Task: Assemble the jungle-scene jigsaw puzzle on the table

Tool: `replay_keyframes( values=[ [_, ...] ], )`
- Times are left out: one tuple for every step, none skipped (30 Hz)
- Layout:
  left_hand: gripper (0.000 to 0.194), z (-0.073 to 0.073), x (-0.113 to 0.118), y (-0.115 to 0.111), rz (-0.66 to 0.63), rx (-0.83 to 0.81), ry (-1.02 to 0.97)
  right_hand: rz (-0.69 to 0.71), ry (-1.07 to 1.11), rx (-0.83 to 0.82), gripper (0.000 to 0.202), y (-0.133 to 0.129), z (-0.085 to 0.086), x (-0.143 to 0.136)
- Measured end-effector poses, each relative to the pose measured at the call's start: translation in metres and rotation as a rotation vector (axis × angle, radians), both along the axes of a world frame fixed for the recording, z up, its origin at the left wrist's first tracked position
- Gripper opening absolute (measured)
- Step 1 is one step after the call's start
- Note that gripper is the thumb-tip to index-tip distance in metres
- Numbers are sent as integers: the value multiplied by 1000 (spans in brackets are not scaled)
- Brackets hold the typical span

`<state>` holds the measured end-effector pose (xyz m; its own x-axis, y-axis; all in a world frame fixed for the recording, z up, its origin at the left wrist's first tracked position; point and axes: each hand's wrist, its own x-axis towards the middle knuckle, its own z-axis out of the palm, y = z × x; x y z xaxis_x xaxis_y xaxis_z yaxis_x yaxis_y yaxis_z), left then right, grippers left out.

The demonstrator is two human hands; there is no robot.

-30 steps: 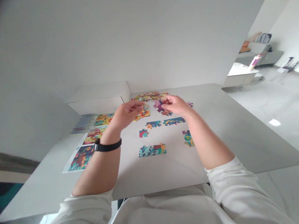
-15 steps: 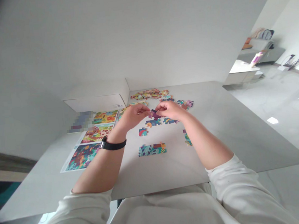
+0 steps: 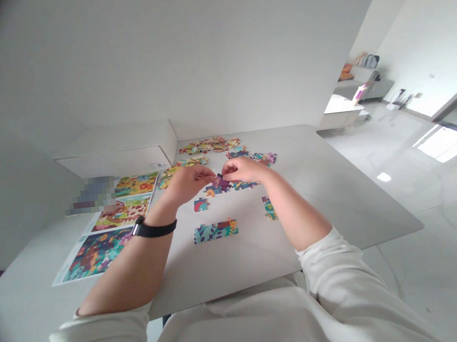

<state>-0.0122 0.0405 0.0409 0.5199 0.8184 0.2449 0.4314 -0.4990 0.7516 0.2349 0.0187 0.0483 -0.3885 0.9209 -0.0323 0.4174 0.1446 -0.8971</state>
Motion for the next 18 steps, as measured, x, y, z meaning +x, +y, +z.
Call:
replay_keyframes(
  values=[
    [16, -2, 1, 1, -3, 1, 7, 5, -1, -5, 19, 1, -1, 0],
    [16, -4, 1, 2, -9, 1, 12, 6, 0, -11, 19, 1, -1, 0],
    [17, -6, 1, 3, -14, 0, 10, 3, 1, -17, 18, 2, -2, 0],
    [18, -8, 1, 5, -19, -2, -2, -4, 4, -23, 18, 2, -3, 0],
    [19, -10, 2, 7, -22, -4, -23, -15, 10, -30, 17, 3, -4, 0],
    [21, -12, 2, 8, -22, -8, -53, -28, 19, -38, 17, 4, -5, 0],
    [23, -14, 2, 10, -20, -14, -86, -43, 31, -49, 17, 4, -6, 1],
    [24, -16, 2, 11, -16, -22, -115, -56, 48, -63, 17, 5, -7, 1],
    [26, -17, 2, 12, -9, -31, -136, -67, 68, -79, 18, 5, -8, 1],
    [27, -17, 3, 12, 2, -37, -141, -76, 86, -92, 18, 5, -8, 1],
    [28, -17, 4, 12, 16, -39, -133, -84, 102, -102, 19, 5, -9, 1],
    [28, -16, 4, 10, 27, -39, -115, -92, 116, -107, 20, 5, -9, 0],
    [29, -15, 5, 8, 34, -40, -91, -96, 125, -111, 20, 5, -9, 0],
    [30, -13, 6, 6, 36, -40, -65, -99, 131, -113, 21, 4, -9, 0],
    [32, -11, 6, 4, 35, -41, -37, -98, 134, -115, 22, 4, -9, 0],
    [35, -9, 7, 1, 36, -40, -11, -96, 137, -118, 22, 4, -8, 0],
    [37, -7, 8, -1, 41, -35, 12, -91, 138, -121, 22, 4, -8, 0],
    [40, -5, 8, -3, 48, -29, 31, -86, 138, -123, 22, 3, -8, 1]
  ],
)
